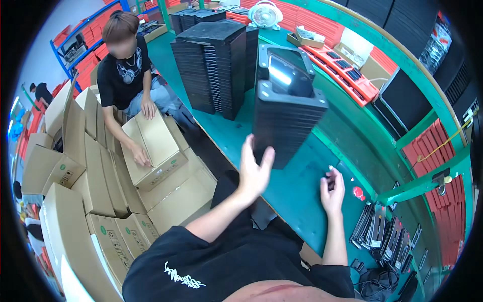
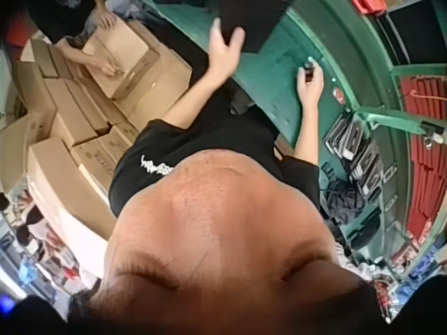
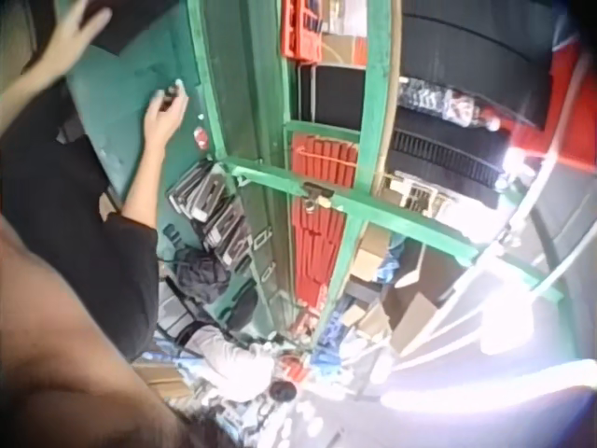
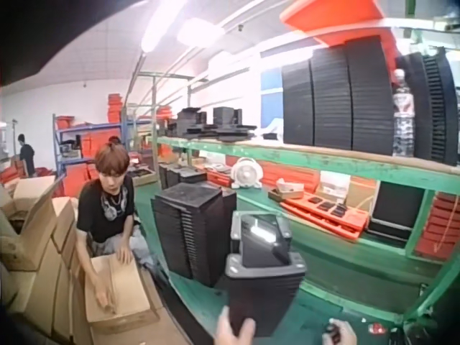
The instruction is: Assembling electronic devices by inserting screens into plastic housings and stacking them.
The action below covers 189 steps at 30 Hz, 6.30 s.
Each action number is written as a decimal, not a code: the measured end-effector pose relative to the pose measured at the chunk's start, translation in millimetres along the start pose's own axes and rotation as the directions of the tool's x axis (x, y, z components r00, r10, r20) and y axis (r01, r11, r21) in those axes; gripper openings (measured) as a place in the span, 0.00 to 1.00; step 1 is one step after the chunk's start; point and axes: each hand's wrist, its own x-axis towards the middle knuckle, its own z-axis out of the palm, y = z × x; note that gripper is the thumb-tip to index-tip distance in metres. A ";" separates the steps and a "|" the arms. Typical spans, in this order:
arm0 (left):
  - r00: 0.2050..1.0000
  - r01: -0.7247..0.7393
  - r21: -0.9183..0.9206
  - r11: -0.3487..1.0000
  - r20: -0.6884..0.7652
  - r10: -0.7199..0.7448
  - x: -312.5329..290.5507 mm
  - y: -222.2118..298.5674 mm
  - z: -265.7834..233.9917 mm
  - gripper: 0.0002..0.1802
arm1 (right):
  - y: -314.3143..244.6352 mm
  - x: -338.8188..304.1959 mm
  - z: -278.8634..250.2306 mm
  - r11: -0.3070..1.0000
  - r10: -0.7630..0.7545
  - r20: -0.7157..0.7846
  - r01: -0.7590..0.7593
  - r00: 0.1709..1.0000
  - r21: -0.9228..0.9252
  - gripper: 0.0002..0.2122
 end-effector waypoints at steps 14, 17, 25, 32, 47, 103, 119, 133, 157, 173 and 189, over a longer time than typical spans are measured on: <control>0.962 -0.078 -0.082 0.994 -0.267 0.053 79.2 -39.5 -92.5 0.35 | -62.4 5.5 104.6 0.994 -0.111 0.070 0.112 0.991 -0.010 0.74; 0.856 0.030 0.336 0.941 -0.494 0.149 178.6 -75.7 -121.9 0.47 | -70.4 3.2 102.1 0.997 -0.081 0.076 0.082 0.994 -0.012 0.74; 0.709 0.155 0.524 0.838 -0.649 0.275 247.1 -108.0 -57.5 0.53 | -63.6 6.1 106.7 0.995 -0.070 0.104 0.076 0.992 -0.059 0.73; 0.849 -0.238 0.459 0.856 -0.329 0.412 315.1 -157.3 -111.6 0.42 | -54.5 4.4 109.0 0.963 -0.267 0.018 0.267 0.964 -0.038 0.71; 0.834 -0.132 0.617 0.776 -0.354 0.424 299.2 -191.1 -162.4 0.29 | -50.0 16.0 105.9 0.985 -0.172 0.251 0.158 0.953 0.075 0.76; 0.706 0.110 -0.565 0.818 -0.535 -0.464 289.1 -160.3 -143.1 0.63 | -233.8 261.7 450.6 0.995 -0.064 0.243 0.043 0.968 0.093 0.70; 0.696 -0.209 0.744 0.634 -0.343 0.631 277.4 -127.6 -132.6 0.32 | -115.5 156.5 351.4 0.588 -0.157 0.263 -0.124 0.952 0.800 0.08; 0.545 -0.665 0.718 -0.205 0.654 0.525 642.2 246.0 23.9 0.41 | -134.9 132.5 309.1 0.697 -0.210 0.492 -0.223 0.845 0.682 0.04; 0.280 -0.865 0.471 -0.173 0.739 0.613 586.4 234.1 -30.5 0.24 | -135.5 139.7 311.6 0.726 -0.214 0.414 -0.139 0.885 0.673 0.04; 0.963 -0.252 0.191 0.949 0.143 0.227 591.0 245.5 32.0 0.30 | -130.1 140.8 313.4 0.723 -0.206 0.446 -0.171 0.871 0.669 0.06; 0.984 0.177 -0.626 0.759 0.096 -0.150 619.4 237.4 50.5 0.17 | -121.8 135.9 325.1 0.682 -0.223 0.368 -0.125 0.903 0.720 0.04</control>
